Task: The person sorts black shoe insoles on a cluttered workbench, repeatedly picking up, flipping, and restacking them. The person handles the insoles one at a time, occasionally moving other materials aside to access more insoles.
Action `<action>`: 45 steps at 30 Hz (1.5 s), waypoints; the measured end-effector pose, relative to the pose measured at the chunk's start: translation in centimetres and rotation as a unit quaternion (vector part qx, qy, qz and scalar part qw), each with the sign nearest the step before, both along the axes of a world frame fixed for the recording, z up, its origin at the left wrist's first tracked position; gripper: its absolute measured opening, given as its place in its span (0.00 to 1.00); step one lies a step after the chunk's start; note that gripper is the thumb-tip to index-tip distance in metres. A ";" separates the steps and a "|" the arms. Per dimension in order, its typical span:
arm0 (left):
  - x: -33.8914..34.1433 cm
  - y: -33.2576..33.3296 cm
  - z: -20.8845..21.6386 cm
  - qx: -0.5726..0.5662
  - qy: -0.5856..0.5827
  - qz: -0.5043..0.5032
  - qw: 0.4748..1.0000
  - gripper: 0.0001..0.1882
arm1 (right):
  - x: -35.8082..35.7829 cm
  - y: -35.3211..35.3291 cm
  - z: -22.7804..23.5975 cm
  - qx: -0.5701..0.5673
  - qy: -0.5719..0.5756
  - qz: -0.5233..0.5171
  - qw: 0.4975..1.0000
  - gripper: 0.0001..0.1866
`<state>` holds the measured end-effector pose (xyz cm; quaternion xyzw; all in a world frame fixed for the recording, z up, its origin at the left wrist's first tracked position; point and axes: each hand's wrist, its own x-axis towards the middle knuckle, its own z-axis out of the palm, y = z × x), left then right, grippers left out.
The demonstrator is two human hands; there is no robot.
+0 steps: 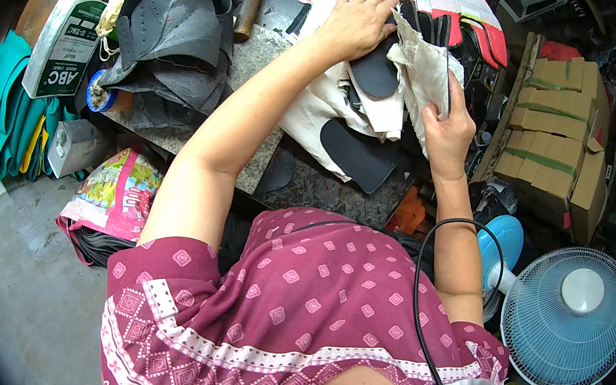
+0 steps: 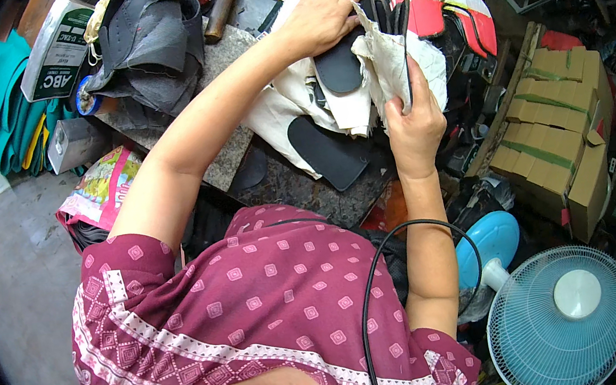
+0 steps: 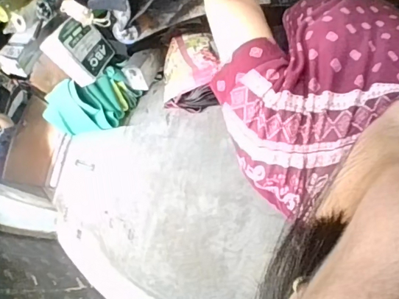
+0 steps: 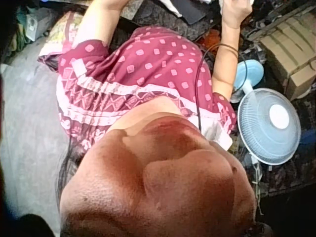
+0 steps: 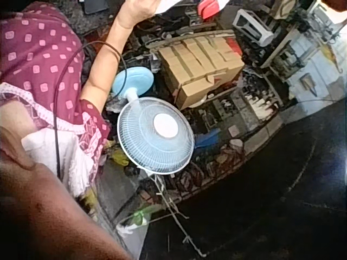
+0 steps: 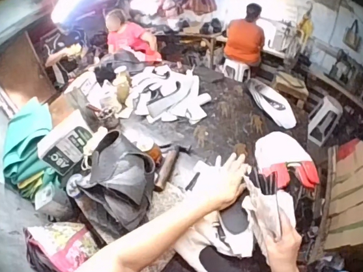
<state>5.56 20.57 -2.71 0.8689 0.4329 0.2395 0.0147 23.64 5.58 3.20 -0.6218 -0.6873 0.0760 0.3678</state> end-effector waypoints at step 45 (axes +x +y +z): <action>-1.9 -14.6 6.7 -0.538 -0.608 -0.036 0.583 0.26 | -0.1 1.5 2.0 -0.159 0.416 0.139 0.885 0.41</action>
